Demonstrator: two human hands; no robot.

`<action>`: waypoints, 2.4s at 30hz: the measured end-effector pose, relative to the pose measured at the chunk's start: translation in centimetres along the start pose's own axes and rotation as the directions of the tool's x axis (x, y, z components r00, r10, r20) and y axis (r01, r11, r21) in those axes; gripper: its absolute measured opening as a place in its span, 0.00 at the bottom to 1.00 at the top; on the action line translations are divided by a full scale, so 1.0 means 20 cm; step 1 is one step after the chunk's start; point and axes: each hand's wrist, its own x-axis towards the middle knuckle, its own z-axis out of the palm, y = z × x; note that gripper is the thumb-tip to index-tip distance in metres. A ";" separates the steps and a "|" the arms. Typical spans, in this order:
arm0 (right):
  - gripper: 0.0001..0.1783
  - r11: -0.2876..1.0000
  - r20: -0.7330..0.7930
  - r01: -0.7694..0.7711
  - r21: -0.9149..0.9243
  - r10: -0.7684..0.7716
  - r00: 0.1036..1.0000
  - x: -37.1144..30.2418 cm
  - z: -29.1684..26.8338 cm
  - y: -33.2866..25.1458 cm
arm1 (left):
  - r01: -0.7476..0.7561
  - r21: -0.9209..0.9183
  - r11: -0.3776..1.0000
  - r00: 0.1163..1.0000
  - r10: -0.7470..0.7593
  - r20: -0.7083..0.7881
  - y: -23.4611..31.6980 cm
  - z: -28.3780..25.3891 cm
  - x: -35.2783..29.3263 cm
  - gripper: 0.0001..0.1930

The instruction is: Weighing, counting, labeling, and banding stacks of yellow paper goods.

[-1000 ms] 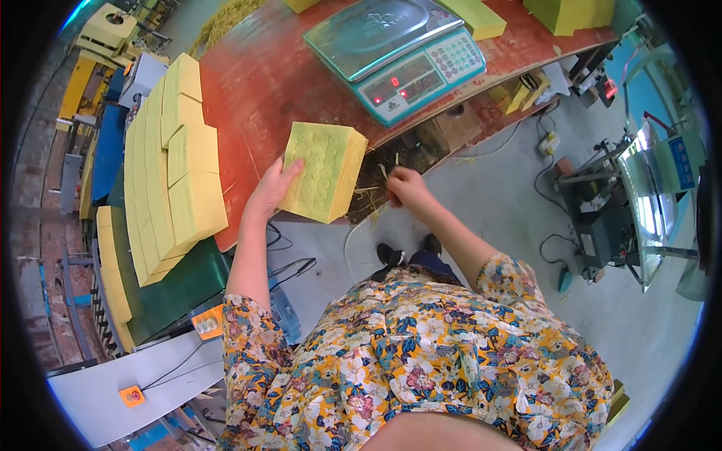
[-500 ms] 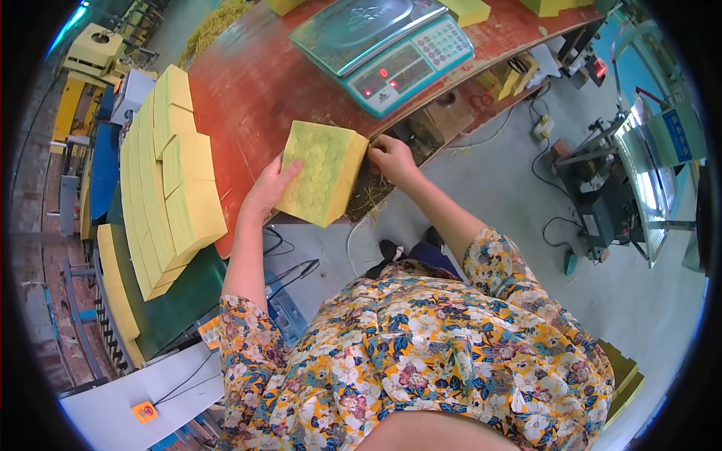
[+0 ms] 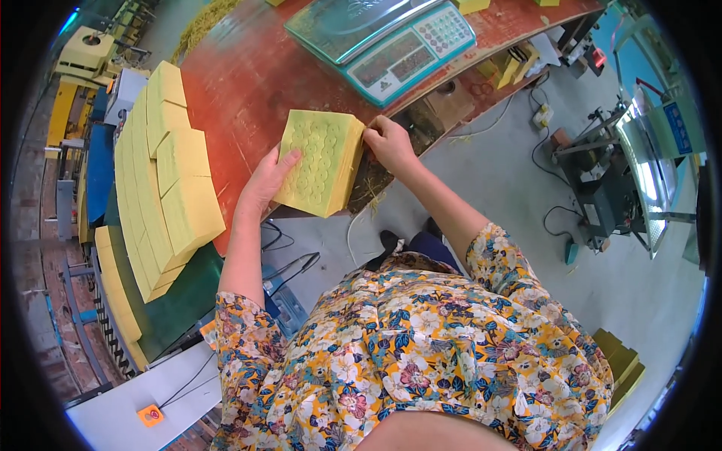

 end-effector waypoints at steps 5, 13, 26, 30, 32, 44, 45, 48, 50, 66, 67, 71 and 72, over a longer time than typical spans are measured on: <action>0.10 0.969 0.268 -0.043 0.244 -0.024 0.963 -0.14 0.02 0.04 | 0.011 0.012 1.000 1.000 -0.011 0.005 -0.02 -0.02 -0.01 0.31; 0.12 0.975 0.120 0.141 0.170 -0.162 0.979 -0.41 0.01 -0.10 | -0.001 -0.026 1.000 1.000 0.001 -0.006 -0.02 0.00 -0.02 0.31; 0.15 0.983 0.309 -0.176 0.054 0.151 0.939 -0.43 0.05 0.36 | 0.007 -0.053 0.999 1.000 -0.008 -0.004 -0.02 -0.03 0.00 0.28; 0.24 0.537 0.555 -0.482 0.692 0.031 0.831 -0.33 0.15 0.23 | -0.062 0.021 0.998 0.998 0.063 -0.029 -0.11 -0.06 0.02 0.26; 0.28 0.580 0.564 -0.520 0.627 0.123 0.817 -0.36 0.11 0.12 | 0.014 -0.058 0.998 0.998 -0.017 -0.061 -0.05 0.01 -0.03 0.26; 0.22 0.711 0.596 -0.291 0.640 -0.221 0.772 -0.14 -0.29 -0.52 | -0.179 -0.637 0.750 0.953 -0.028 -0.301 0.35 0.11 -0.21 0.24; 0.21 0.656 0.535 -0.238 0.716 -0.296 0.791 -0.07 -0.32 -0.54 | -0.245 -0.587 0.772 0.934 0.025 -0.357 0.35 0.09 -0.16 0.24; 0.19 0.599 0.391 -0.004 0.801 -0.518 0.761 0.24 -0.39 -0.56 | -0.362 -0.648 0.670 0.909 0.098 -0.406 0.23 0.01 0.09 0.23; 0.19 0.467 0.314 -0.019 0.884 -0.562 0.765 0.41 -0.53 -0.63 | -0.402 -0.591 0.699 0.883 0.127 -0.451 0.33 0.10 0.29 0.23; 0.34 0.314 0.494 -0.402 0.860 -0.316 0.810 1.51 -1.58 -0.50 | -0.498 0.074 0.864 0.517 0.365 -0.774 1.40 1.04 1.60 0.21; 0.34 0.311 0.503 -0.414 0.856 -0.314 0.805 1.54 -1.60 -0.48 | -0.490 0.111 0.865 0.496 0.381 -0.780 1.44 1.07 1.64 0.21; 0.30 0.399 0.446 -0.313 0.862 -0.302 0.842 1.65 -1.64 -0.46 | -0.446 0.247 0.860 0.387 0.434 -0.813 1.55 1.18 1.72 0.20; 0.27 0.249 0.491 -0.440 0.863 -0.206 0.847 1.66 -1.66 -0.49 | -0.440 0.281 0.853 0.351 0.452 -0.821 1.58 1.19 1.71 0.20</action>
